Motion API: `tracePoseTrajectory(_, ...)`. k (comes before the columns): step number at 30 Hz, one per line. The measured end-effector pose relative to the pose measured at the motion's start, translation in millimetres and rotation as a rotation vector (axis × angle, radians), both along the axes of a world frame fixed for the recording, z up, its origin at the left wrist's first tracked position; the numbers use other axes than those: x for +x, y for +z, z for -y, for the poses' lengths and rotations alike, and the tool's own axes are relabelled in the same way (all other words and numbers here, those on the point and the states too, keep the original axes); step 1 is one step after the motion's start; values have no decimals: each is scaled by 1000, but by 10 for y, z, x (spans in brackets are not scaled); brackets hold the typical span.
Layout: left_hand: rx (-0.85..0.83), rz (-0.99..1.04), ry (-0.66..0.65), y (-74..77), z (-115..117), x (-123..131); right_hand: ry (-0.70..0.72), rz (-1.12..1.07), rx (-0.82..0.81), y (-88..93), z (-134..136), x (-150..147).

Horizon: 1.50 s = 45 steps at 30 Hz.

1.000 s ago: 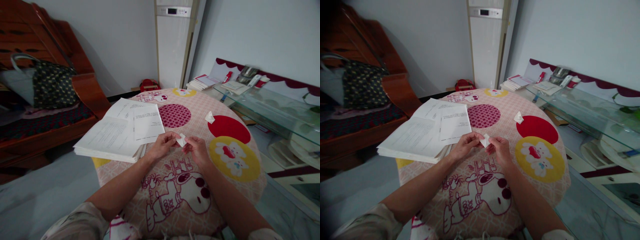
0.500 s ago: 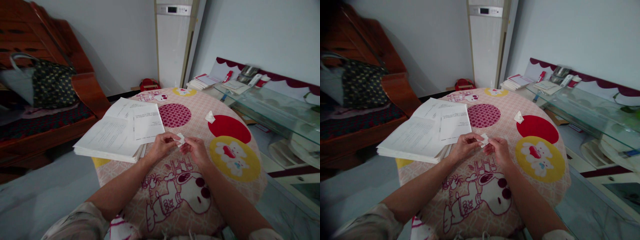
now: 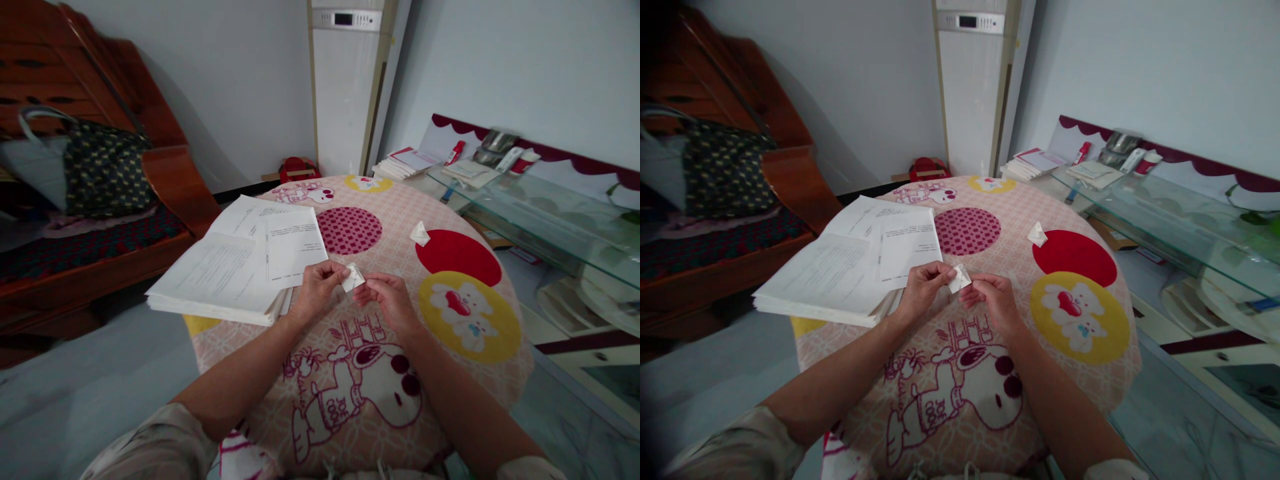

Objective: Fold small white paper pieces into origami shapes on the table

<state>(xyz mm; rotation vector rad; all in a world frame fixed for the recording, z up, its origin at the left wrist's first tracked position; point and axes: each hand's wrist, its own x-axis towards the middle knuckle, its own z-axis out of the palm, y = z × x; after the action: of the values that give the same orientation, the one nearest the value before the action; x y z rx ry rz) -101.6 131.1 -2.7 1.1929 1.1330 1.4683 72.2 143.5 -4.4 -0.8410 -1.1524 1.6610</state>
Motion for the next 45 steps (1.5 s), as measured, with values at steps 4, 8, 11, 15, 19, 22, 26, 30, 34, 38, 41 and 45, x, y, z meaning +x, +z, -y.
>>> tracePoseTrajectory(4,1,-7,43,1,6,-5,-4,58,73,2,2,-5)
tracePoseTrajectory(8,9,-23,67,40,37,9,-45,133,96,30,14,-31)
tracePoseTrajectory(11,22,-45,87,64,61,24,-77,159,90,50,26,-53)
tracePoseTrajectory(15,27,-82,135,69,79,45,-105,172,85,67,49,-75)
tracePoseTrajectory(19,11,-92,171,80,91,64,-100,170,94,67,68,-83)
tracePoseTrajectory(22,-7,-80,184,96,99,79,-92,176,94,56,76,-87)
tracePoseTrajectory(26,-14,-83,210,107,107,97,-99,176,91,35,86,-99)
tracePoseTrajectory(30,6,-125,243,118,119,105,-104,172,85,15,95,-110)
tracePoseTrajectory(34,-1,-159,263,139,135,112,-102,188,94,11,104,-118)
tracePoseTrajectory(38,-33,-132,291,142,133,123,-100,186,91,17,104,-125)
tracePoseTrajectory(41,-29,-160,303,138,129,126,-97,175,81,26,99,-127)
tracePoseTrajectory(45,-8,-215,310,143,141,127,-95,166,78,43,98,-130)
